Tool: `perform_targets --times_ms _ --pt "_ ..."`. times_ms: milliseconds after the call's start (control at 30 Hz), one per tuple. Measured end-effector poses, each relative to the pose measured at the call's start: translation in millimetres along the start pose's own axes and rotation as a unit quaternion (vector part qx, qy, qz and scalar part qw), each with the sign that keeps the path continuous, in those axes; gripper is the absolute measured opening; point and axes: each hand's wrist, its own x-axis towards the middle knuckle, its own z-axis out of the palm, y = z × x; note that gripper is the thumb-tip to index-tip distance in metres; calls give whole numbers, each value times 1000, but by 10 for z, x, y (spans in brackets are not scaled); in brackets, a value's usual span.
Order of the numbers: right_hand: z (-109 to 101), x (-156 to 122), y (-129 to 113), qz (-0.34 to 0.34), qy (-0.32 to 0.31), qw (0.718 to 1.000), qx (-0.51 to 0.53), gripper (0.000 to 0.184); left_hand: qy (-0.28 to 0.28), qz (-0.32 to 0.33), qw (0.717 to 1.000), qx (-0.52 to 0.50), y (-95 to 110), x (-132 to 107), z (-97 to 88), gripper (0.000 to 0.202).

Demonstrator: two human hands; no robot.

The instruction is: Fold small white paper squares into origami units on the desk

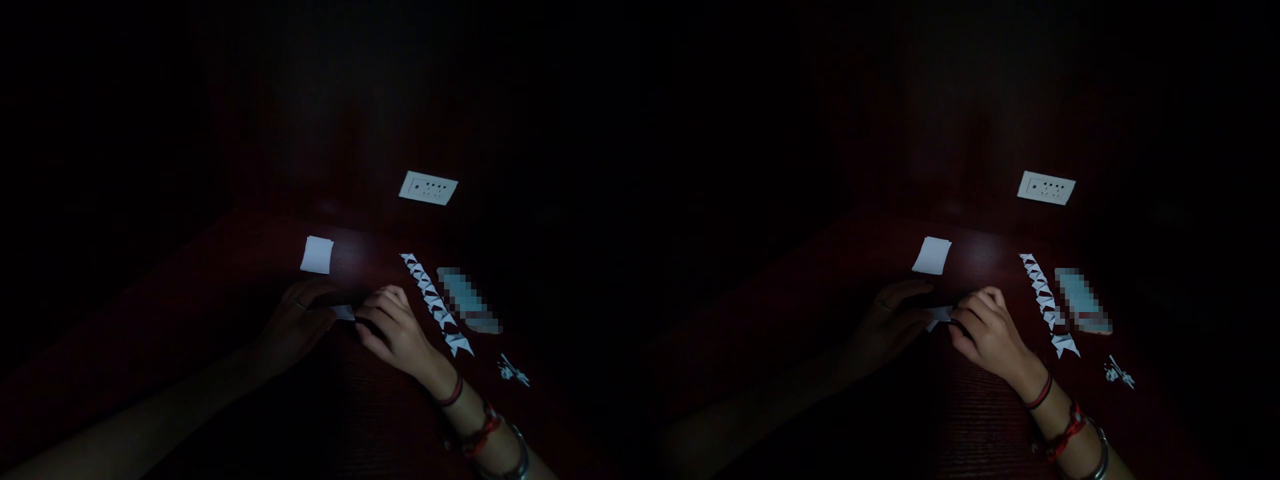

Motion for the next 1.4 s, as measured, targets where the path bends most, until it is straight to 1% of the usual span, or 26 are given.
perform_targets --times_ms 67,167,367,467,733,867,1033,1100,1233,1333,1400 --pt "6 2 -5 -13 -6 1000 -3 16 -6 3 1000 1 -10 -1 -1 13" --pt "36 -5 -6 -17 -6 1000 -9 14 -9 5 1000 -2 -11 -3 3 14" --pt "76 -14 4 14 3 1000 -3 13 -16 -2 1000 -13 11 -7 11 16" --pt "65 -8 6 27 -10 1000 4 12 -19 -8 1000 -15 8 -9 12 15" --pt "69 -4 -12 24 -9 1000 0 15 -37 -14 999 -17 15 10 3 12" --pt "66 -13 -34 28 -1 999 29 17 -48 -16 999 -21 20 13 6 8" --pt "88 -23 -42 48 -4 996 75 16 -66 -4 997 -34 26 2 -7 10" --pt "91 -18 -36 56 -8 994 91 16 -63 -4 997 -39 21 -2 -7 10" --pt "78 -12 3 76 -23 991 108 13 -61 -24 997 -45 -8 -15 8 10" --pt "84 -21 38 80 -25 992 94 17 -50 -31 997 -56 -21 -28 23 9" --pt "102 -29 51 73 -23 994 81 14 -48 -34 996 -62 -20 -37 33 8"
